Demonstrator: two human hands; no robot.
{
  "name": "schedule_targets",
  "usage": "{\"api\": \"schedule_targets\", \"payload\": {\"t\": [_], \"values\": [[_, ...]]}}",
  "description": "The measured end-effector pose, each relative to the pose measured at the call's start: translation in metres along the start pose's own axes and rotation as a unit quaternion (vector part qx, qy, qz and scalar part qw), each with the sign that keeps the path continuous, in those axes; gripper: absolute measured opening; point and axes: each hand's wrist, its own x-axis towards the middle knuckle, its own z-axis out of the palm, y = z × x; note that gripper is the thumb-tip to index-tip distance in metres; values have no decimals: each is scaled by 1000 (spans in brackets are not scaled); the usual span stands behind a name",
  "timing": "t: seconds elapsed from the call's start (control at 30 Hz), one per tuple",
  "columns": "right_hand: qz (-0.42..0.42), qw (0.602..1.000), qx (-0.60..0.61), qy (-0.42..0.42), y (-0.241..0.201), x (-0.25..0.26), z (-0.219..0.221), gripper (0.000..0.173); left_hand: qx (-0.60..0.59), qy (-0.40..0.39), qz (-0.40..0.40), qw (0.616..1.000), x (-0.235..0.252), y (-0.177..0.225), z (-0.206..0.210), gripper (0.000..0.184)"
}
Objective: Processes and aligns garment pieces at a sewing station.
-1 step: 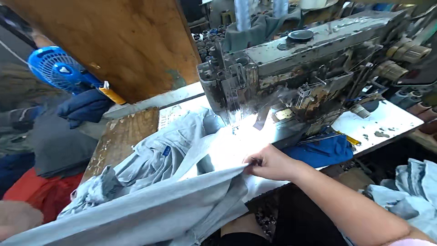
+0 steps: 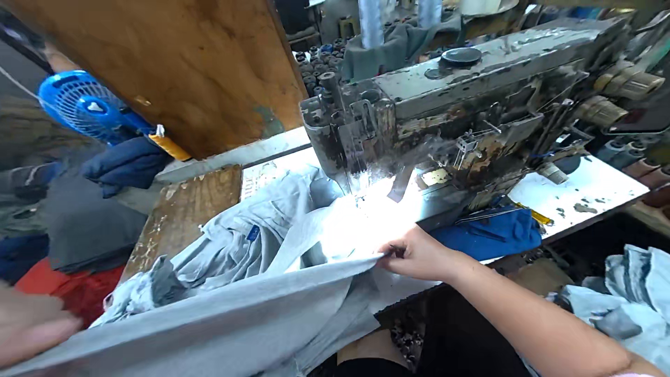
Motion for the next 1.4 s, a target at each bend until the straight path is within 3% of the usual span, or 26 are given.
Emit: {"api": "schedule_targets", "payload": {"t": [0.07, 0.23, 0.33, 0.43, 0.53, 0.73, 0.9, 0.97, 1.07, 1.13, 1.23, 1.3, 1.4], "values": [[-49, 998, 13, 41, 11, -6, 8, 15, 73, -16, 70, 995, 18, 1, 12, 10], [-82, 995, 4, 62, 13, -5, 17, 15, 137, -103, 121, 978, 49, 21, 35, 17], [-92, 995, 11, 41, 14, -8, 18, 14, 278, -156, 143, 937, 57, 17, 46, 18], [-101, 994, 1, 32, 12, -9, 19, 13, 375, -151, 145, 903, 60, -3, 58, 24], [-104, 994, -16, 25, 9, -9, 17, 13, 381, -128, 168, 900, 62, -23, 71, 26], [-104, 994, -26, 13, 7, -10, 17, 13, 356, -149, 195, 902, 74, -22, 105, 27], [-97, 995, -27, 16, 7, -7, 18, 15, 396, -137, 173, 892, 85, -32, 110, 29], [-92, 995, -24, 19, 7, -6, 17, 17, 353, -126, 156, 914, 89, -41, 115, 23], [-88, 996, -3, 27, 8, -5, 16, 21, 187, -147, 115, 964, 89, -40, 132, 9], [-83, 996, 19, 27, 7, -5, 15, 24, 114, -169, 130, 970, 88, -34, 146, 7], [-73, 997, 29, 23, 6, -5, 13, 24, 249, -152, 203, 934, 96, -26, 147, 20], [-53, 998, 18, 20, 3, -3, 11, 23, 351, -133, 208, 903, 103, -30, 140, 26], [-12, 1000, 1, 17, -2, 2, 7, 22, 323, -134, 164, 922, 110, -38, 136, 23]]}}
